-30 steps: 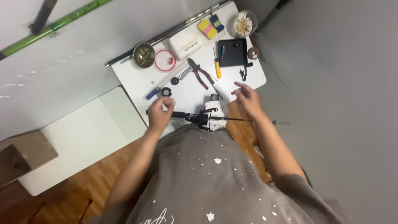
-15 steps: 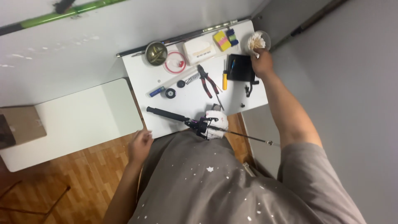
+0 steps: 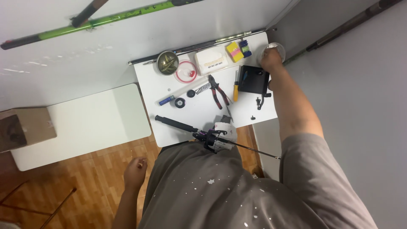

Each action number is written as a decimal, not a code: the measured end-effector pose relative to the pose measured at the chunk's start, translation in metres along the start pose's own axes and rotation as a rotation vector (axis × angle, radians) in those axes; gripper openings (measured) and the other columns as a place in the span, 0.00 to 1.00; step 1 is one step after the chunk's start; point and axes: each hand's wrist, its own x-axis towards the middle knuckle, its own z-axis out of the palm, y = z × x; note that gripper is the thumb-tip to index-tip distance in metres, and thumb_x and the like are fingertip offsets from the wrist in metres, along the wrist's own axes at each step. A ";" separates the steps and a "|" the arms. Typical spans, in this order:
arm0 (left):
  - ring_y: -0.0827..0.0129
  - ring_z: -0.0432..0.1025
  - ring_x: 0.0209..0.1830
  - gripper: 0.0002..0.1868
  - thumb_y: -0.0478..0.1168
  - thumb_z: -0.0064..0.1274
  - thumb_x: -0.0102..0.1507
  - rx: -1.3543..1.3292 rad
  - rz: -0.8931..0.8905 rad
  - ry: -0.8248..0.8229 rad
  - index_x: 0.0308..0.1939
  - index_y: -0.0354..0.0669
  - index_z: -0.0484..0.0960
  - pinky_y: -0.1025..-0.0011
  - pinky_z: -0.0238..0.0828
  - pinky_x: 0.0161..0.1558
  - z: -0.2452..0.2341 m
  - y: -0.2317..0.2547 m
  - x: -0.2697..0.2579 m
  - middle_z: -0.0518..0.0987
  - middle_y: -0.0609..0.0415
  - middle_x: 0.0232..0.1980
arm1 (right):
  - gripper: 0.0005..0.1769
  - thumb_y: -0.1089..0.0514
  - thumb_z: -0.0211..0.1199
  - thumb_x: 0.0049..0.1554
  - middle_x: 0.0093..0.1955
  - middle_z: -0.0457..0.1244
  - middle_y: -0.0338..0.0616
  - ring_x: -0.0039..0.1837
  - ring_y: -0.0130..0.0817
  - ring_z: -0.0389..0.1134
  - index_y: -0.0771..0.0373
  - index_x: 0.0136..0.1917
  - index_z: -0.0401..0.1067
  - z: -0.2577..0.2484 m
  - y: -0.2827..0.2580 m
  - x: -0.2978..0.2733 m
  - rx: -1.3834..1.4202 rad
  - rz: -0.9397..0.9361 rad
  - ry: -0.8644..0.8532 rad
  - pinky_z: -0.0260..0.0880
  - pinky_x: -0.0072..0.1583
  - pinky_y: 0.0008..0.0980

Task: Repairing and adjusting a fishing reel on a rod using tools and maintenance supplies.

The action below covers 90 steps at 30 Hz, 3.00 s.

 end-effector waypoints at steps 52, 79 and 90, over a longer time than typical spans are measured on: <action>0.60 0.76 0.43 0.16 0.47 0.51 0.68 0.012 1.193 -0.403 0.59 0.60 0.84 0.60 0.72 0.49 0.051 0.260 0.055 0.78 0.55 0.41 | 0.28 0.49 0.52 0.58 0.72 0.60 0.56 0.77 0.56 0.53 0.62 0.67 0.73 -0.051 -0.082 -0.018 -0.341 0.306 -0.350 0.42 0.73 0.69; 0.57 0.76 0.42 0.17 0.46 0.49 0.69 -0.017 1.190 -0.478 0.60 0.58 0.84 0.59 0.74 0.46 0.044 0.263 0.058 0.77 0.52 0.39 | 0.19 0.45 0.70 0.57 0.50 0.70 0.57 0.55 0.54 0.71 0.64 0.47 0.79 -0.064 -0.084 -0.039 -0.162 0.177 -0.196 0.70 0.59 0.47; 0.57 0.77 0.41 0.16 0.46 0.49 0.68 -0.033 1.195 -0.487 0.58 0.56 0.84 0.59 0.74 0.46 0.042 0.265 0.062 0.78 0.54 0.40 | 0.31 0.37 0.66 0.58 0.66 0.63 0.59 0.68 0.57 0.63 0.66 0.59 0.76 -0.034 -0.059 -0.033 -0.227 0.071 -0.197 0.63 0.66 0.53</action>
